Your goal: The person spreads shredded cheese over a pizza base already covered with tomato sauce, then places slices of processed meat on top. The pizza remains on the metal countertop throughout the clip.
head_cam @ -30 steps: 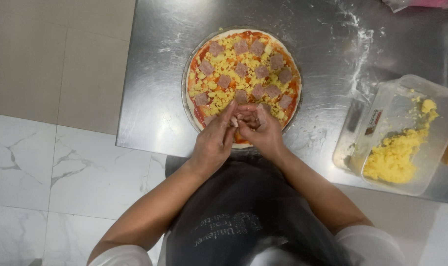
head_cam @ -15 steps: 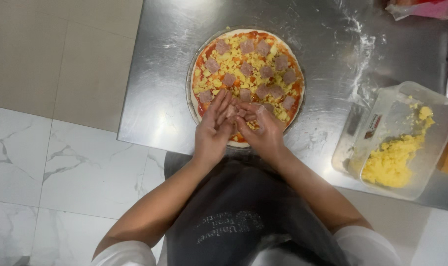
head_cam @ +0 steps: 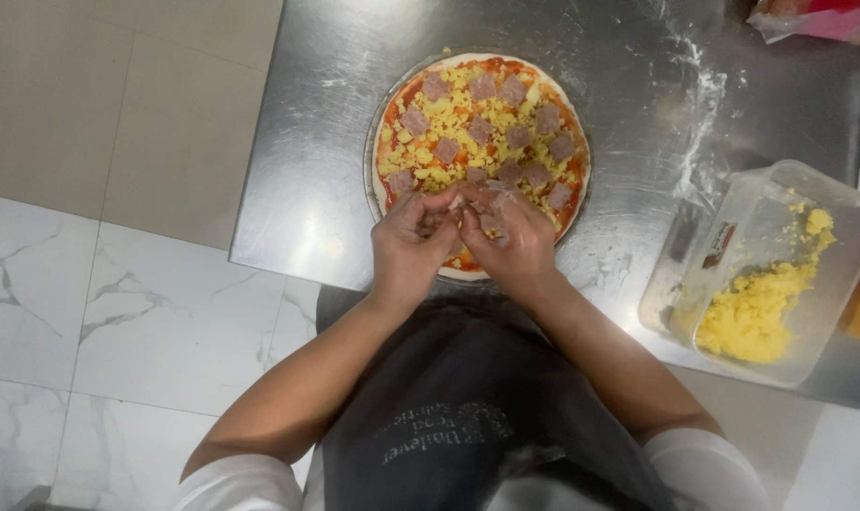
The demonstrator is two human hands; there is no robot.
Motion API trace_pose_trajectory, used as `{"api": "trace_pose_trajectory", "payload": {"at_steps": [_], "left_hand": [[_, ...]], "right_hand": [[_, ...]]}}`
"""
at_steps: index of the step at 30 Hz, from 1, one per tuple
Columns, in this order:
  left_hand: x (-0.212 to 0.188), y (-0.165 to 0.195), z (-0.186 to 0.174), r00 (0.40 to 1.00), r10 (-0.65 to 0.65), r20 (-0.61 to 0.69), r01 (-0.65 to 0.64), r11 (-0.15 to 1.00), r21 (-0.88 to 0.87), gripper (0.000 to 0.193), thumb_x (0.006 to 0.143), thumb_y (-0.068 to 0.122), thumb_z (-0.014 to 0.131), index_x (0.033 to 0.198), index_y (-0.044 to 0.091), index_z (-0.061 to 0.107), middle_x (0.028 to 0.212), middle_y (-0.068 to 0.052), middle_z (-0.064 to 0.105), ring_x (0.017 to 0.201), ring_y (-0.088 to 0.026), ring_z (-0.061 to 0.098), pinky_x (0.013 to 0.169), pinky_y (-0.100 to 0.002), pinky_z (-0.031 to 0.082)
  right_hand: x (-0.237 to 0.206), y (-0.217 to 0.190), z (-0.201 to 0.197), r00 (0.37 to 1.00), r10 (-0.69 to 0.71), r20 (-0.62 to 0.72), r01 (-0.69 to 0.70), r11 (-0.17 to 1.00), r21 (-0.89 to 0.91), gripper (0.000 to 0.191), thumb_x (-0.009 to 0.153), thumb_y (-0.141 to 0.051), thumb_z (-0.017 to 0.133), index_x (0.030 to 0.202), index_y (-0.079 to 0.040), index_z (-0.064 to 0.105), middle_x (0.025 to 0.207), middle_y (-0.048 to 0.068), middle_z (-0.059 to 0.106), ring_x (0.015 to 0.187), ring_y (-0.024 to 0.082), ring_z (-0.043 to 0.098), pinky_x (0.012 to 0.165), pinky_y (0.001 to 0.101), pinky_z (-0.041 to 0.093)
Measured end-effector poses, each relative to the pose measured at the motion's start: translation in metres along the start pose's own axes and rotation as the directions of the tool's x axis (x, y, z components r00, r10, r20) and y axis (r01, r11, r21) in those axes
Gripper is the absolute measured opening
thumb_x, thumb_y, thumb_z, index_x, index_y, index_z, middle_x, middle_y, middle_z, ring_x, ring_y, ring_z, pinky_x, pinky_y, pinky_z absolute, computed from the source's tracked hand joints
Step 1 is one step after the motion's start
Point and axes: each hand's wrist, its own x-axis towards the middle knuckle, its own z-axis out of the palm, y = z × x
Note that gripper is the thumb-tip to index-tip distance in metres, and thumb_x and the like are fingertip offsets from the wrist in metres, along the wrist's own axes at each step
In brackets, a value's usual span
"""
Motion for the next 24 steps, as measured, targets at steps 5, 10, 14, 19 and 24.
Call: {"api": "trace_pose_trajectory", "payload": {"at_steps": [5,10,14,19,24], "left_hand": [[0.003,0.003,-0.001,1.0,0.026,0.016,-0.027,0.995,0.092,0.024,0.091,0.003,0.075,0.115,0.002,0.074,0.102,-0.009,0.071,0.085,-0.012,0.071,0.076,-0.025,0.059],[0.004,-0.002,0.0,1.0,-0.022,0.005,0.021,0.995,0.098,0.023,0.09,0.005,0.075,0.113,0.001,0.075,0.099,-0.008,0.072,0.085,-0.011,0.071,0.077,-0.025,0.059],[0.005,-0.007,0.002,0.996,-0.083,0.025,0.083,0.996,-0.015,0.022,0.092,0.004,0.073,0.113,0.0,0.075,0.102,-0.006,0.069,0.087,-0.01,0.069,0.077,-0.023,0.058],[0.007,-0.01,0.003,0.996,-0.089,0.002,0.089,0.996,-0.025,0.019,0.093,0.003,0.072,0.111,-0.001,0.075,0.098,-0.006,0.069,0.083,-0.01,0.069,0.075,-0.022,0.057],[0.009,-0.006,0.004,0.96,-0.275,0.048,0.279,0.948,-0.152,0.021,0.093,0.002,0.069,0.114,0.0,0.073,0.093,-0.009,0.07,0.074,-0.011,0.067,0.065,-0.024,0.056]], "right_hand": [[-0.003,0.002,0.003,0.999,-0.011,-0.034,0.011,1.0,-0.02,0.028,0.089,0.001,0.076,0.116,-0.002,0.069,0.109,0.015,0.074,0.096,0.026,0.077,0.082,0.0361,0.064],[-0.002,0.01,0.013,0.992,-0.107,-0.065,0.099,0.988,-0.115,0.026,0.09,0.002,0.075,0.114,-0.002,0.068,0.107,0.014,0.075,0.096,0.026,0.076,0.081,0.0366,0.063],[-0.003,0.01,0.018,0.993,-0.089,-0.079,0.08,0.99,-0.117,0.026,0.088,0.003,0.074,0.112,0.0,0.067,0.105,0.015,0.075,0.094,0.028,0.076,0.08,0.038,0.061],[-0.005,0.015,0.021,0.993,-0.094,-0.077,0.084,0.989,-0.122,0.023,0.087,0.005,0.072,0.109,0.001,0.067,0.106,0.017,0.074,0.09,0.029,0.075,0.079,0.0399,0.06],[-0.001,0.033,0.027,0.998,0.007,-0.061,-0.014,0.992,-0.122,0.014,0.09,0.007,0.068,0.101,-0.001,0.07,0.089,0.01,0.075,0.072,0.02,0.073,0.064,0.0328,0.06]]}}
